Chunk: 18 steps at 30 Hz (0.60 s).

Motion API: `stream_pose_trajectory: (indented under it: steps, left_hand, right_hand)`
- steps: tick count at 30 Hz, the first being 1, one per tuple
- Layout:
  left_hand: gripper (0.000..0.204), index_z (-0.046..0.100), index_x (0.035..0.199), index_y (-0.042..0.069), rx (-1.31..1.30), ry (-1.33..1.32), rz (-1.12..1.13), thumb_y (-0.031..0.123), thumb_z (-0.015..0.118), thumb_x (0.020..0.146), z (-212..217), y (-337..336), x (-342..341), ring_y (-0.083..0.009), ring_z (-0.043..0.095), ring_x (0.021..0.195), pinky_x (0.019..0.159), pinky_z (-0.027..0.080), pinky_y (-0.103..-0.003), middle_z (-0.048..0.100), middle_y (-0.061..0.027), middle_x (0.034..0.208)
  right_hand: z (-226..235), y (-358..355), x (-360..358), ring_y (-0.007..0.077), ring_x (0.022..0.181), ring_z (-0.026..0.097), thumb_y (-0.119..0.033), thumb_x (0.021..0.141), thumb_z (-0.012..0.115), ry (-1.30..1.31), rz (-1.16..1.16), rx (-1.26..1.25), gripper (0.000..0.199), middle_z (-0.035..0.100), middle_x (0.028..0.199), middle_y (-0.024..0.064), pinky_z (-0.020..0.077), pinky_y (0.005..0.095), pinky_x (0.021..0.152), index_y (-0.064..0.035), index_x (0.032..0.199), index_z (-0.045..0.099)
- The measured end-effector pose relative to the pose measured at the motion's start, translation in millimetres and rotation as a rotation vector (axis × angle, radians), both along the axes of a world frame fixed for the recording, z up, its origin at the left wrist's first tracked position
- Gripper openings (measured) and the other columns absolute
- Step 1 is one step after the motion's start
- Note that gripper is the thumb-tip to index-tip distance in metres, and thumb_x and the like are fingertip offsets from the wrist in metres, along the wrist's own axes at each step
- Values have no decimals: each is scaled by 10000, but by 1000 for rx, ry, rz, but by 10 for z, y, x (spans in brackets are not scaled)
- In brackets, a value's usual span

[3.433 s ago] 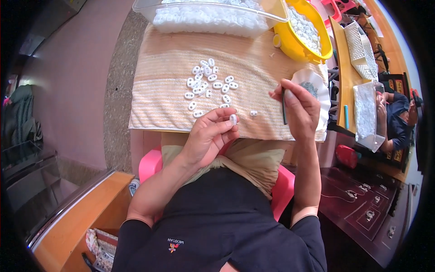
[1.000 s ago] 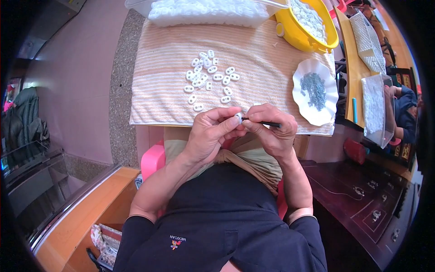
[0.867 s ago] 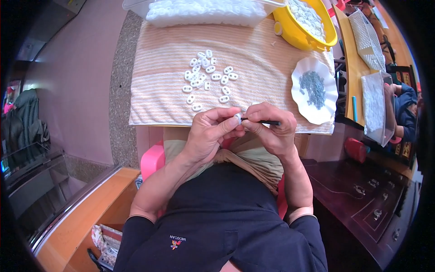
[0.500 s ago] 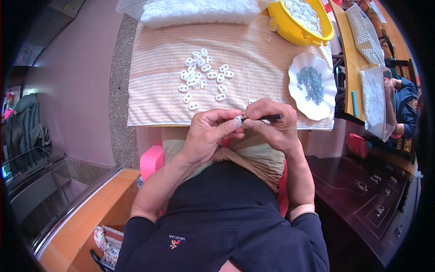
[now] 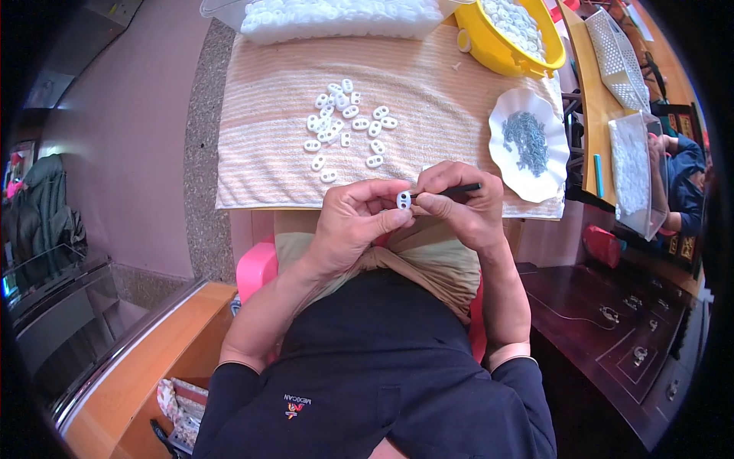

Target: Inspecting and deburring small white plastic hardware components on a workbench.

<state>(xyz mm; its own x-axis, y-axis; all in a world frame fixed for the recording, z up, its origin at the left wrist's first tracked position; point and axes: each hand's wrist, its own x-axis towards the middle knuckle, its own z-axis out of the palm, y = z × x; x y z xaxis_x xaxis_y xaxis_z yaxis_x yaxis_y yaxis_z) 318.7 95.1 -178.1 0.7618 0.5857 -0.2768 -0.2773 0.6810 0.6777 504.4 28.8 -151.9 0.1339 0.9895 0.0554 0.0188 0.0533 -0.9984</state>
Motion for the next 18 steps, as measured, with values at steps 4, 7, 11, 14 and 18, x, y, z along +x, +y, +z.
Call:
stream_pose_trajectory:
  steps: [4, 7, 11, 14, 18]
  left_hand:
    - [323, 600, 1170, -54, -3, -9, -10, -28, 666, 855, -9, -8, -9, -147, 661, 875, 801, 563, -268, 676, -114, 1010]
    - [319, 604, 1167, -50, -9, 26, -17, -24, 668, 856, 7, -15, -10, -145, 662, 868, 792, 564, -266, 677, -113, 1006]
    - [327, 603, 1172, -49, 42, 39, -10, -18, 673, 854, 0, 8, -14, -141, 661, 863, 788, 565, -262, 678, -112, 1006]
    - [332, 603, 1175, -49, 72, 51, 11, -15, 677, 854, 0, 29, -11, -137, 658, 854, 784, 564, -260, 677, -111, 1001]
    - [334, 602, 1176, -50, 76, 50, 15, -11, 680, 853, -18, 43, -12, -130, 654, 844, 771, 562, -256, 676, -108, 981]
  right_hand:
    - [-11, 9, 21, 165, 794, 638, 61, 800, 706, 81, 31, 4, 98, 655, 878, 142, 518, 274, 698, 33, 864, 636]
    - [-14, 5, 24, 169, 807, 637, 55, 799, 709, 105, 32, -5, 97, 656, 874, 143, 517, 277, 705, 27, 858, 637]
    - [-18, 5, 20, 175, 814, 638, 59, 798, 707, 107, 32, 1, 95, 657, 870, 142, 515, 277, 717, 28, 852, 635]
    - [-72, -5, 0, 174, 810, 637, 61, 799, 704, 31, 7, 41, 91, 660, 871, 144, 515, 277, 722, 30, 847, 633]
    - [-53, -5, -76, 170, 807, 637, 69, 801, 696, 53, -33, 23, 91, 661, 871, 147, 517, 282, 732, 29, 845, 627]
